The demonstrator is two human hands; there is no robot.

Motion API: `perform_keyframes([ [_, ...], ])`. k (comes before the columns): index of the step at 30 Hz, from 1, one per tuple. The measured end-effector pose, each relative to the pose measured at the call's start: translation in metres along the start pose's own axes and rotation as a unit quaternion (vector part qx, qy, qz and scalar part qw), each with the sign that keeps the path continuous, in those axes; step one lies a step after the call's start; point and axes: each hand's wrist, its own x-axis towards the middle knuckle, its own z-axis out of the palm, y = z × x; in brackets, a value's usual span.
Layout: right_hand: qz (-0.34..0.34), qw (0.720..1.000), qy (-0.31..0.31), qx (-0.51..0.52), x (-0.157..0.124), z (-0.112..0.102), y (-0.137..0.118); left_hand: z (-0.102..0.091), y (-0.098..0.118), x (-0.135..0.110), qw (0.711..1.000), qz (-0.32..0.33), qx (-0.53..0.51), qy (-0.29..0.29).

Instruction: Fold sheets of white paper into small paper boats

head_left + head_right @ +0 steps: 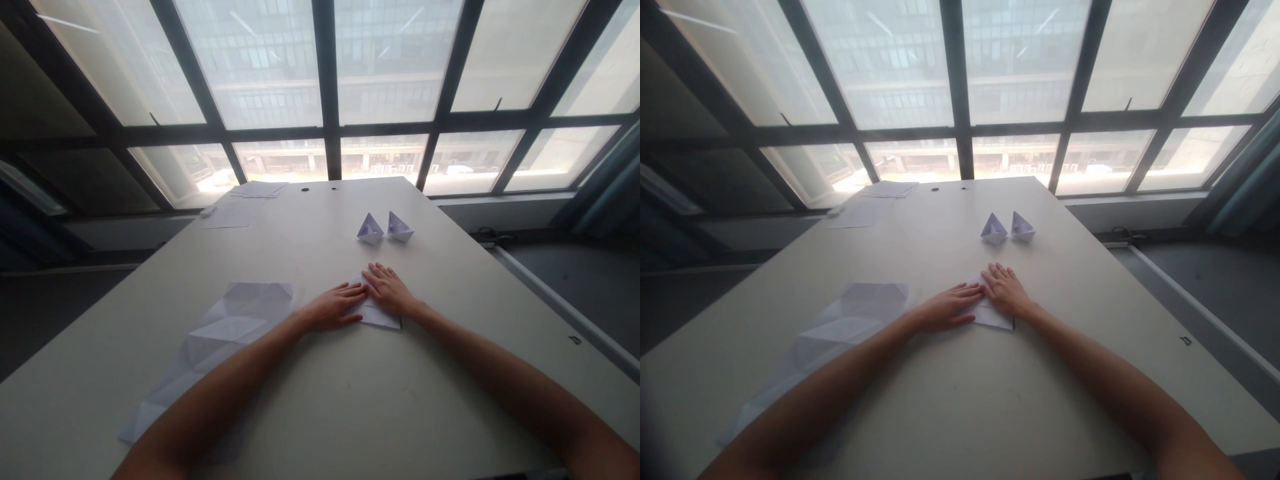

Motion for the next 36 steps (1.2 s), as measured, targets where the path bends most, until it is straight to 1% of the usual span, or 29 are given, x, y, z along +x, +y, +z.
perform_keyframes([
  [5, -0.008, 1.000, -0.011, 0.002, 0.002, 0.002, 0.003, 0.001, 0.001, 0.002, 0.999, -0.032, -0.008, -0.006],
  [9, -0.003, 1.000, 0.006, 0.004, 0.001, 0.002, 0.002, 0.002, -0.001, 0.001, 1.000, -0.022, -0.007, 0.000],
  [16, -0.001, 1.000, 0.024, 0.004, -0.001, 0.000, -0.001, -0.002, -0.011, -0.001, 0.998, -0.012, -0.041, -0.041],
  [22, 0.002, 0.999, 0.046, 0.005, -0.001, 0.001, -0.001, -0.003, -0.005, -0.002, 0.999, 0.005, -0.005, -0.047],
  [27, -0.005, 0.998, 0.056, 0.002, -0.001, 0.003, -0.002, -0.002, -0.001, -0.002, 0.998, -0.002, 0.031, -0.053],
  [33, -0.001, 0.997, 0.074, 0.011, -0.001, 0.004, -0.001, -0.001, -0.001, -0.002, 0.997, -0.005, 0.047, -0.055],
  [36, -0.031, 0.997, 0.062, 0.026, -0.001, 0.003, 0.000, -0.001, -0.001, -0.001, 0.998, -0.003, 0.045, -0.047],
])
